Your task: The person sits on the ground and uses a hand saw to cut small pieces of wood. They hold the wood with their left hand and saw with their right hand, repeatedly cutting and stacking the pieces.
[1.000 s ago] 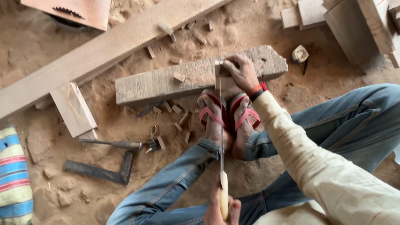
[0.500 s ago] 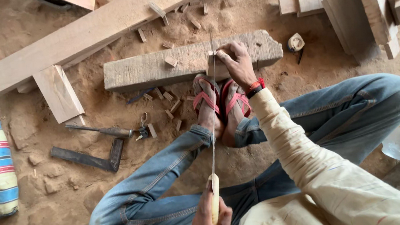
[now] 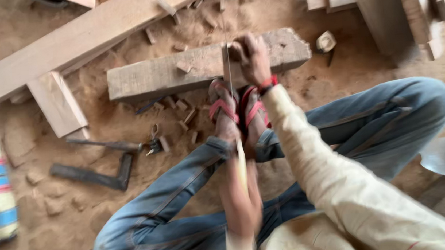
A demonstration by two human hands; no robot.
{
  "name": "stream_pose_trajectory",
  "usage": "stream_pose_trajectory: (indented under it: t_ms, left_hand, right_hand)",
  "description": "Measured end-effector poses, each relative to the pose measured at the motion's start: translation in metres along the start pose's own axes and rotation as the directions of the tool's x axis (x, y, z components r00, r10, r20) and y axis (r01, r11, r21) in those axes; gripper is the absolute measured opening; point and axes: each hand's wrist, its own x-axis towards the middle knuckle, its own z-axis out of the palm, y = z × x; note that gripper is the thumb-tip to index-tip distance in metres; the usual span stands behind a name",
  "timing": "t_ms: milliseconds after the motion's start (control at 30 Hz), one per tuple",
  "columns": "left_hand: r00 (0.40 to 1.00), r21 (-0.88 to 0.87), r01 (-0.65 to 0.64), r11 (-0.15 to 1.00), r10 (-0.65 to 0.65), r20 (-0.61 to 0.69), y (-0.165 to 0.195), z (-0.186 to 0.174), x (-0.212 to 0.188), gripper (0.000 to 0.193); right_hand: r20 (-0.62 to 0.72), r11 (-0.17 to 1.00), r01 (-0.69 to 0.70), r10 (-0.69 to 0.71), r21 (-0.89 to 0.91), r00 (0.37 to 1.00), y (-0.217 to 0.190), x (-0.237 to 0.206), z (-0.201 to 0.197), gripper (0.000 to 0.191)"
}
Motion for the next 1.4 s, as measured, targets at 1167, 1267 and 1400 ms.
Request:
stream_pose_trajectory:
  t_ms: [1167, 1267, 1400]
  left_hand:
    - [0.985, 0.175, -0.074, 0.982, 0.099, -0.140, -0.018, -0.044, -0.106, 0.042]
    - [0.956, 0.161, -0.069, 0.984, 0.112, -0.273, -0.018, -0.055, -0.097, 0.038]
    - [0.878, 0.128, -0.021, 0.992, 0.079, -0.472, -0.021, -0.064, -0.090, 0.033]
  right_hand:
    - [0.096, 0.974, -0.106, 0.088, 0.199, 0.991, 0.009, 0.011, -0.002, 0.024]
    - [0.098, 0.979, -0.155, 0.142, 0.136, 0.985, 0.001, 0.006, -0.001, 0.035]
    - [-0.379, 0.992, -0.066, 0.022, -0.104, 0.925, -0.027, -0.028, 0.016, 0.087]
